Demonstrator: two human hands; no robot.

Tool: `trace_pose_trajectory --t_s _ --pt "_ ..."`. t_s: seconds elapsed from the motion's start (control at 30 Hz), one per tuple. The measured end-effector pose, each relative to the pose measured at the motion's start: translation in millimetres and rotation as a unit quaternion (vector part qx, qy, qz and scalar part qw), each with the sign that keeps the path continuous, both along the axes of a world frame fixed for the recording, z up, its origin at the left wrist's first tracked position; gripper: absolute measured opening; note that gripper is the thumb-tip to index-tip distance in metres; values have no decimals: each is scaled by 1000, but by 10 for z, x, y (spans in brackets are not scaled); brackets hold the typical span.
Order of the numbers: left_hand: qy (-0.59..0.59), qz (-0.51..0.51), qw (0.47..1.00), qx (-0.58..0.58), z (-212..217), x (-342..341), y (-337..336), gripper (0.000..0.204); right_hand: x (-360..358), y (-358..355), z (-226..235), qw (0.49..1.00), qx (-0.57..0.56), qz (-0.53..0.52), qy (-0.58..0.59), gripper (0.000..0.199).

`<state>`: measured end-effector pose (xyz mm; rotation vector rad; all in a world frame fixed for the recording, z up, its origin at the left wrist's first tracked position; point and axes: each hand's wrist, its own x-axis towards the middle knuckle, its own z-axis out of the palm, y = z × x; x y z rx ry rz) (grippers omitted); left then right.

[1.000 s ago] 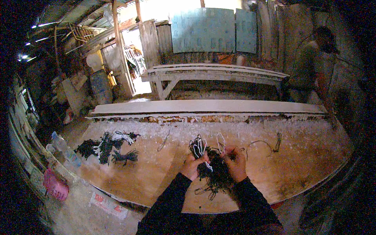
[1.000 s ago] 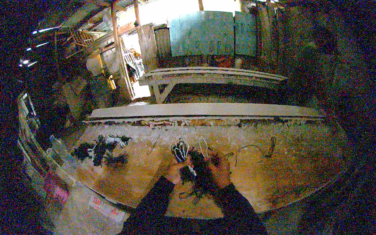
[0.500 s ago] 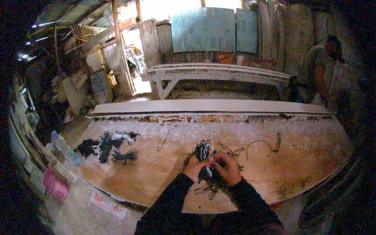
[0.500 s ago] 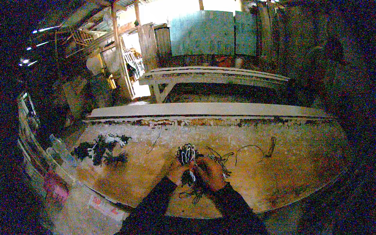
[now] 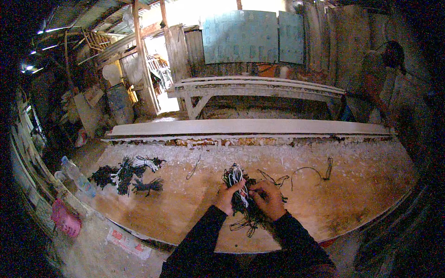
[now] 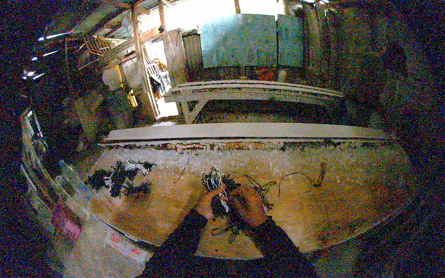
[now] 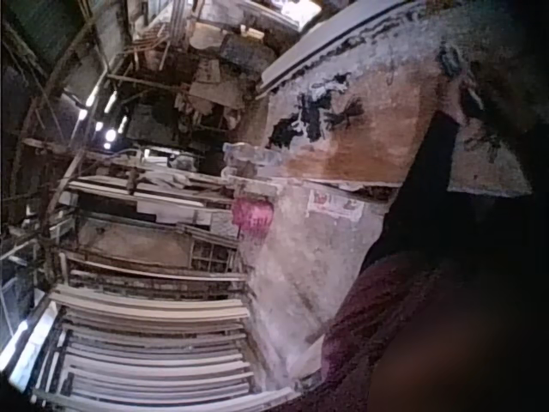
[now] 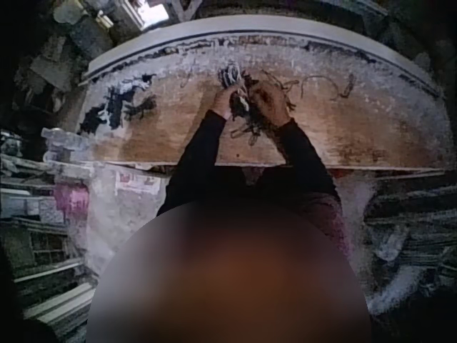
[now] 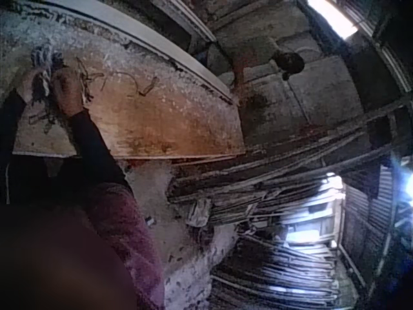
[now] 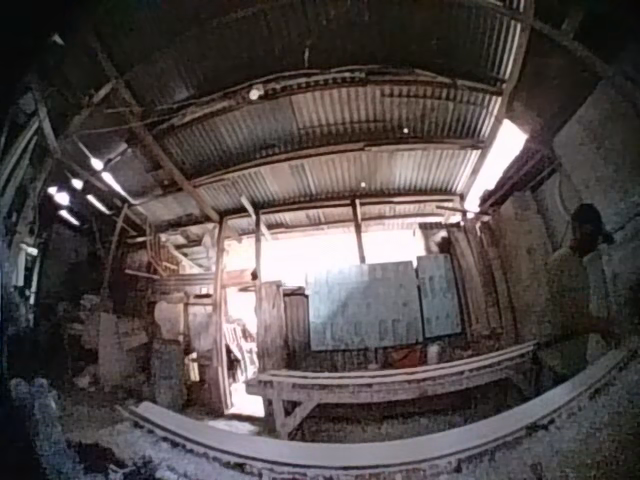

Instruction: The person sorts and bundles black and white cables on a wooden workbench, repeatedly picking up, separating, and re-tying them into neat piles. A second person in the background moves around the workshop and occasionally handles a long white board.

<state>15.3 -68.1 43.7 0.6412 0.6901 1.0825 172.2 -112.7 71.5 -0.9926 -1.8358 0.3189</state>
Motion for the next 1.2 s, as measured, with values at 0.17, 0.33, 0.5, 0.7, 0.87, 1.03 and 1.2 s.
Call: trace_pose_trajectory --t_s 0.17,0.33,0.5,0.7,0.87,1.03,1.2 --pt "-32 -24 999 20 -46 -17 0 20 -22 -5 -11 993 -74 -2 91 25" --pt "1 -39 998 45 -33 -5 -18 24 -44 -2 -34 991 -93 46 85 27" --pt "134 -35 968 207 48 7 -85 33 10 -12 -38 988 -137 28 71 26" --pt "124 -30 974 187 75 36 -90 30 7 0 -40 994 -101 17 44 23" --pt "83 -2 984 155 -12 33 -61 22 22 -11 -1 996 -84 18 27 20" --pt "57 -2 994 98 -73 7 -11 16 11 7 -2 998 -51 16 16 19" --pt "22 -14 998 61 -56 -14 -5 14 -2 19 -12 999 -42 0 13 20"
